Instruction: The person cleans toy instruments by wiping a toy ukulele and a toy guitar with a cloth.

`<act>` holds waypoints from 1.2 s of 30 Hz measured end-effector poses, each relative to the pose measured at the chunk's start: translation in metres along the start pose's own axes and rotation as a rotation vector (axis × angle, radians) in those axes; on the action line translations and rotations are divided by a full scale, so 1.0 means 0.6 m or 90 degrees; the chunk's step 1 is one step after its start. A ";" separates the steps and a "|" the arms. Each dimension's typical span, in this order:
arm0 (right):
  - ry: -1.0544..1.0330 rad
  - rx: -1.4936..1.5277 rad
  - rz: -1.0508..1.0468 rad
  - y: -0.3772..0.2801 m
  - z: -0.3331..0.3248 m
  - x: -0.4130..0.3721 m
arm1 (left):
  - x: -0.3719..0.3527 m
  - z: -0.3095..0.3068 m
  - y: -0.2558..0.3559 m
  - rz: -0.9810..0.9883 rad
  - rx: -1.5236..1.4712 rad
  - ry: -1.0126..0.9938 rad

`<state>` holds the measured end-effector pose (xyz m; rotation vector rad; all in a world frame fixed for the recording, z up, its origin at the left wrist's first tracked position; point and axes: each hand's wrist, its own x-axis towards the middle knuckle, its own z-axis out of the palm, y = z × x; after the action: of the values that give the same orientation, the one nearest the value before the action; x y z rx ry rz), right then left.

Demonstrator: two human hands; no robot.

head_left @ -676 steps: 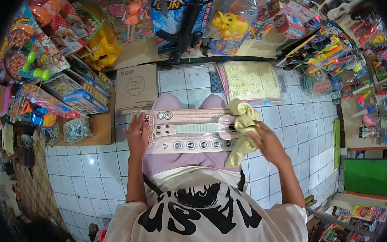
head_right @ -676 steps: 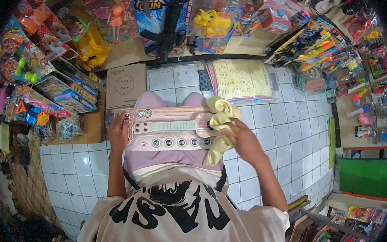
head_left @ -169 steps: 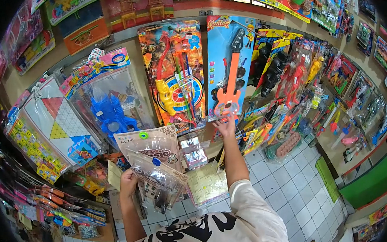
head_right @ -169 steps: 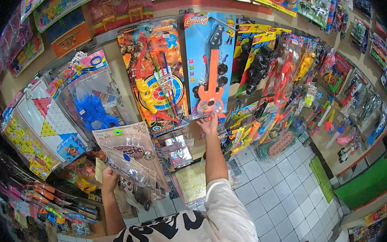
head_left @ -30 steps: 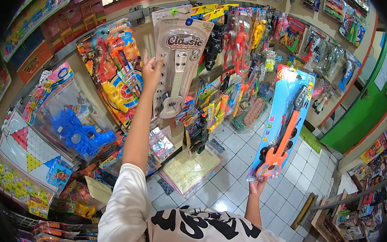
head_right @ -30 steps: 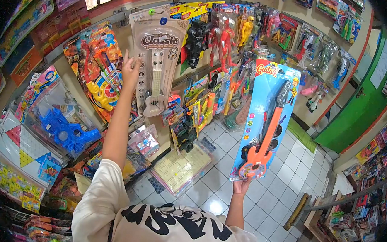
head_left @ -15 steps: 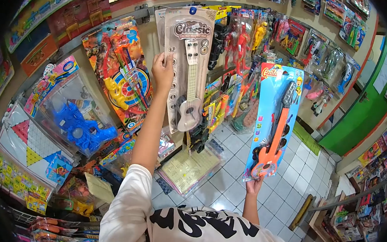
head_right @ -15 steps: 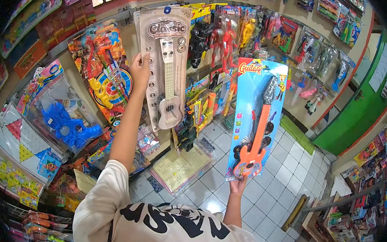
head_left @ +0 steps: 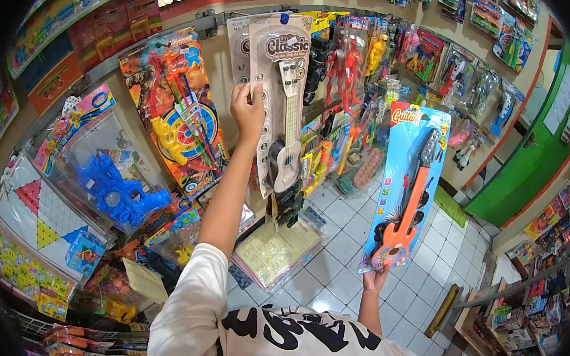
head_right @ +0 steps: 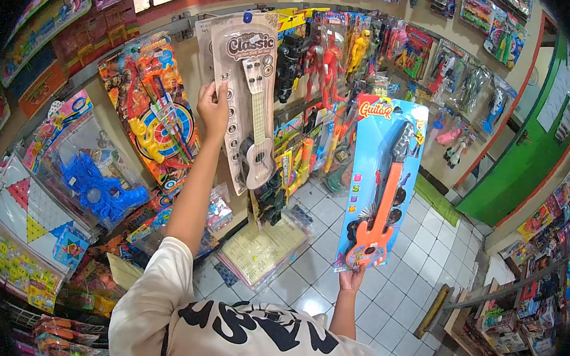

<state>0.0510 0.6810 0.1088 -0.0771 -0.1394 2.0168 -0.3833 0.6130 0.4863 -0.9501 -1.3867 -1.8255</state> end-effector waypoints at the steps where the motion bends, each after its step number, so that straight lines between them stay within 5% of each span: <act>1: 0.000 0.004 -0.005 0.002 -0.002 0.001 | 0.001 -0.001 0.005 0.012 -0.001 -0.004; 36: 0.064 0.027 -0.012 0.008 -0.026 -0.044 | 0.023 0.021 -0.107 -0.026 0.123 0.066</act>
<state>0.0603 0.6562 0.0925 -0.1498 -0.0332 1.9912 -0.4422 0.6392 0.4683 -0.7228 -1.4958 -1.7092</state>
